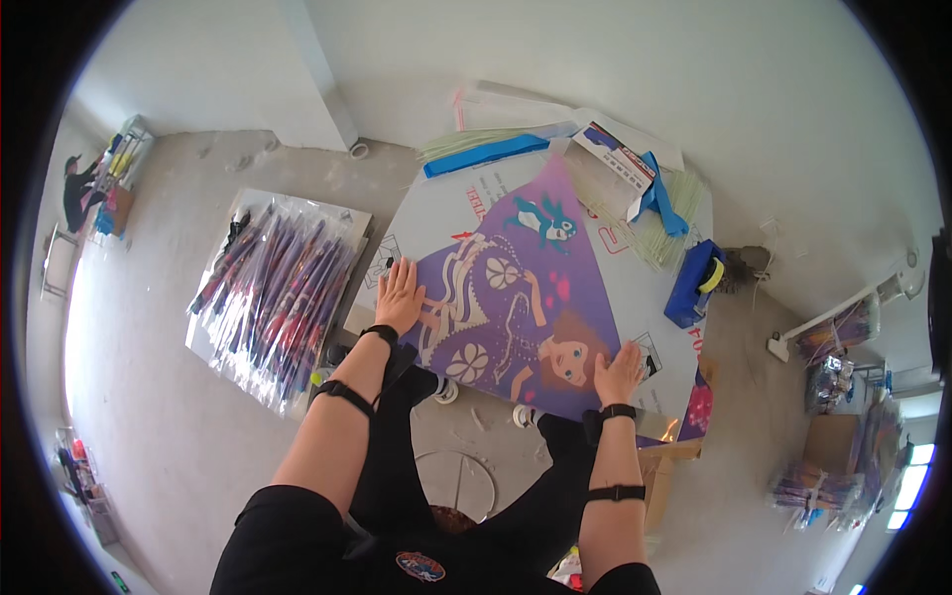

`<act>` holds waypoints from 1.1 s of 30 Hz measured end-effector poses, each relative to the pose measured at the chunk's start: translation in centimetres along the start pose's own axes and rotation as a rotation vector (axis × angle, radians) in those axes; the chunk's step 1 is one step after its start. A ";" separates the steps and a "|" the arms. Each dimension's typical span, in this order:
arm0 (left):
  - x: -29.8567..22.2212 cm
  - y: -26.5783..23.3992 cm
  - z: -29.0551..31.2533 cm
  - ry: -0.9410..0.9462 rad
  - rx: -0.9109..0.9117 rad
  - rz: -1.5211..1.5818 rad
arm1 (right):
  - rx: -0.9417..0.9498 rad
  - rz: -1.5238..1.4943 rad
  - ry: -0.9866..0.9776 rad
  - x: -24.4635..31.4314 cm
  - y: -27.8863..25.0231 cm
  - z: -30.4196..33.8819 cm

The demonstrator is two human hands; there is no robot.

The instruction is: Assembling toy kites by attaching plastic sails to sticks and securing them with tape and string.

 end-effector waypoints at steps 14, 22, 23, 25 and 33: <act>0.6 -6.1 -18.9 0.144 -0.350 0.098 | 0.070 -1.553 -0.211 10.0 -1.7 -5.5; 1.1 -5.1 -24.5 -0.078 -0.405 0.033 | 0.143 -1.616 -0.081 9.1 -0.4 -6.7; 1.4 -4.9 -24.5 -0.075 -0.422 0.027 | 0.163 -1.629 -0.091 9.2 -0.4 -6.7; 1.7 -4.5 -25.0 -0.031 -0.382 0.017 | 0.190 -1.621 -0.076 9.3 -0.3 -6.7; 2.2 -3.6 -26.0 -0.009 -0.327 0.051 | 0.180 -1.572 -0.145 9.7 0.4 -6.6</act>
Point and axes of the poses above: each hand's wrist, its own z-axis away from the middle knuckle, its own y-axis out of the palm, x = y × z, the point moved 4 cm from there along -z, towards the middle knuckle, and after that the axes turned 5 degrees about z, right-handed, at the moved point
